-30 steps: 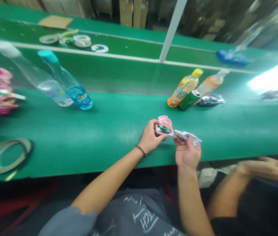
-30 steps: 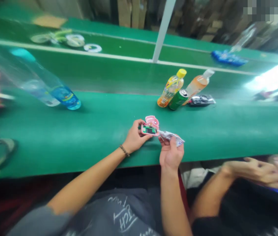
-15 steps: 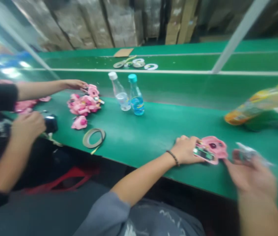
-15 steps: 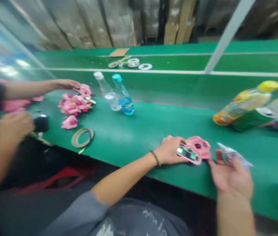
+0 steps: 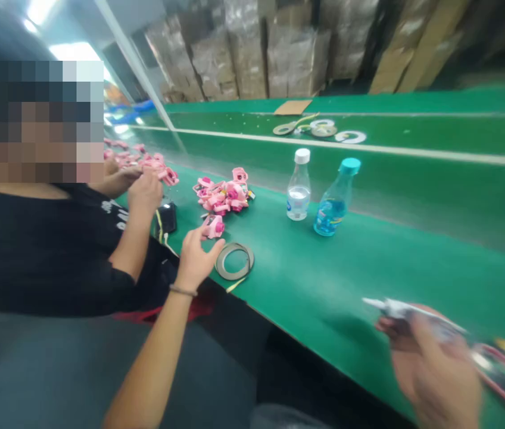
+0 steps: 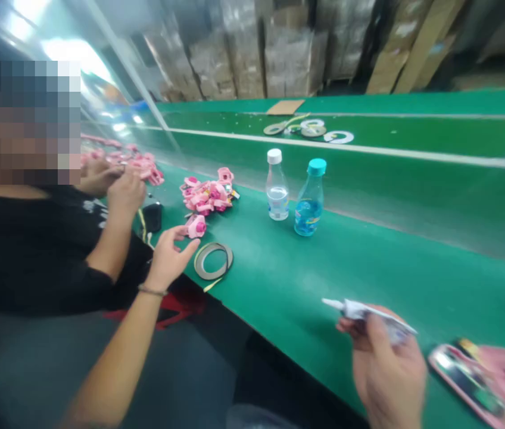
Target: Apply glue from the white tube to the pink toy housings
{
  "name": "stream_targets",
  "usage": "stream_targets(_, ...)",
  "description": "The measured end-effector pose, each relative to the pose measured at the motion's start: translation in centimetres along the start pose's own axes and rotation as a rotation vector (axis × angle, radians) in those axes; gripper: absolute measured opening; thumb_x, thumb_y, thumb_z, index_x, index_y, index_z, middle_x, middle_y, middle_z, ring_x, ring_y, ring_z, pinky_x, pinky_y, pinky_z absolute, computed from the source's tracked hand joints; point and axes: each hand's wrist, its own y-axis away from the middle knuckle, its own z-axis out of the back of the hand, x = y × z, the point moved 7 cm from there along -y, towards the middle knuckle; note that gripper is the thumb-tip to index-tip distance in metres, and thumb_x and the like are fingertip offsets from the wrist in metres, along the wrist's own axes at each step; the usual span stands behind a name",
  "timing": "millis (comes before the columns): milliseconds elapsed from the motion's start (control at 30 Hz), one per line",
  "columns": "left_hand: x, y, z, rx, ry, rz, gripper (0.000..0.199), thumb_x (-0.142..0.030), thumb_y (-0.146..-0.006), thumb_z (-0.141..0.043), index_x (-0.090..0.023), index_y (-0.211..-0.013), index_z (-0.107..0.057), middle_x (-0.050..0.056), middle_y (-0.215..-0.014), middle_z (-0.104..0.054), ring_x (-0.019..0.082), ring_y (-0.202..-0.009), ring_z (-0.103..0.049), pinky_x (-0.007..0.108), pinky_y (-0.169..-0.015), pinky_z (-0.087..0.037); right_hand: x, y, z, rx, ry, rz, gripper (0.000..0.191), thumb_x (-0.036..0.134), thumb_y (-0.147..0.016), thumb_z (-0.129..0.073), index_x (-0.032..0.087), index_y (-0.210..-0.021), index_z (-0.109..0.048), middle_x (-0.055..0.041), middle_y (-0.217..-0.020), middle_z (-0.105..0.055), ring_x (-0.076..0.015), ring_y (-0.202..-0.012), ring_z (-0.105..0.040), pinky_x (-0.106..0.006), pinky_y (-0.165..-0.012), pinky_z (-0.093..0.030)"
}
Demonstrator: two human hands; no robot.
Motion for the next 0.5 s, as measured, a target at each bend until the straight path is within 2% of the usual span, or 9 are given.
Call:
stream_targets(67,3.5,-3.4,1.2,0.017,-0.067,0.022,0.071,-0.042,-0.068,-0.078,-0.015,-0.129,-0.052,0.018,-0.135,-0.053,0.038,-0.132,-0.043,0.053,-0.110,-0.035,-1.7,0.4,-3.4,0.153,0.178,0.044,0.023,0.040,-0.057,-0.082,0.036,-0.077,-0.072,-0.0049,-0.070,-0.068,-0.0176,-0.056,-0.063,-0.035,-0.048,-0.056)
stream_targets(133,5.7,-6.0,0.8,0.106,-0.079,0.079,0.080,-0.049,-0.061,-0.083,-0.020,-0.129,-0.052,0.013,-0.135,-0.056,0.035,-0.131,-0.045,0.049,-0.108,-0.037,-3.5,0.6,-6.1,0.240,0.221,-0.013,0.029,0.046,-0.058,-0.082,0.033,-0.081,-0.070,-0.0026,-0.071,-0.069,-0.0165,-0.057,-0.063,-0.033,-0.049,-0.057)
stream_targets(233,8.1,-8.1,-1.4,0.272,0.056,0.338,0.075,-0.068,-0.072,-0.069,-0.025,-0.129,-0.049,0.006,-0.127,-0.063,0.026,-0.114,-0.058,0.040,-0.093,-0.047,-7.1,0.8,-11.6,0.371,0.093,-0.202,0.036,0.042,-0.058,-0.085,0.029,-0.086,-0.066,0.0018,-0.079,-0.072,-0.0146,-0.069,-0.067,-0.032,-0.064,-0.061)
stream_targets(267,8.8,-8.5,-2.1,0.303,0.111,0.438,0.071,-0.072,-0.078,-0.062,-0.023,-0.128,-0.049,0.006,-0.124,-0.065,0.024,-0.108,-0.060,0.038,-0.088,-0.049,-8.7,1.3,-14.5,0.481,0.021,-0.303,0.035,0.039,-0.061,-0.085,0.028,-0.087,-0.065,0.0033,-0.085,-0.072,-0.0144,-0.079,-0.068,-0.032,-0.072,-0.061)
stream_targets(333,9.8,-9.1,-3.1,0.307,0.164,0.572,0.066,-0.070,-0.088,-0.049,-0.017,-0.126,-0.051,0.009,-0.118,-0.066,0.021,-0.097,-0.062,0.037,-0.082,-0.050,-11.9,2.0,-20.4,0.599,-0.011,-0.393,0.031,0.037,-0.066,-0.081,0.027,-0.089,-0.063,0.0028,-0.094,-0.073,-0.0163,-0.090,-0.068,-0.039,-0.078,-0.060)
stream_targets(433,11.0,-10.0,-3.7,0.258,0.125,0.630,0.054,-0.059,-0.095,-0.047,-0.011,-0.117,-0.057,0.009,-0.107,-0.065,0.019,-0.090,-0.063,0.037,-0.079,-0.053,-17.2,3.5,-28.4,0.689,-0.010,-0.502,0.019,0.028,-0.073,-0.072,0.027,-0.088,-0.060,0.0053,-0.093,-0.074,-0.0143,-0.093,-0.067,-0.047,-0.086,-0.057)
stream_targets(500,11.3,-10.4,-3.8,0.241,0.104,0.590,0.046,-0.054,-0.096,-0.050,-0.011,-0.107,-0.062,0.007,-0.096,-0.065,0.019,-0.085,-0.063,0.036,-0.077,-0.054,-20.5,4.6,-31.7,0.683,0.019,-0.598,0.016,0.025,-0.076,-0.065,0.027,-0.090,-0.058,0.0098,-0.085,-0.073,-0.0103,-0.088,-0.065,-0.050,-0.092,-0.054)
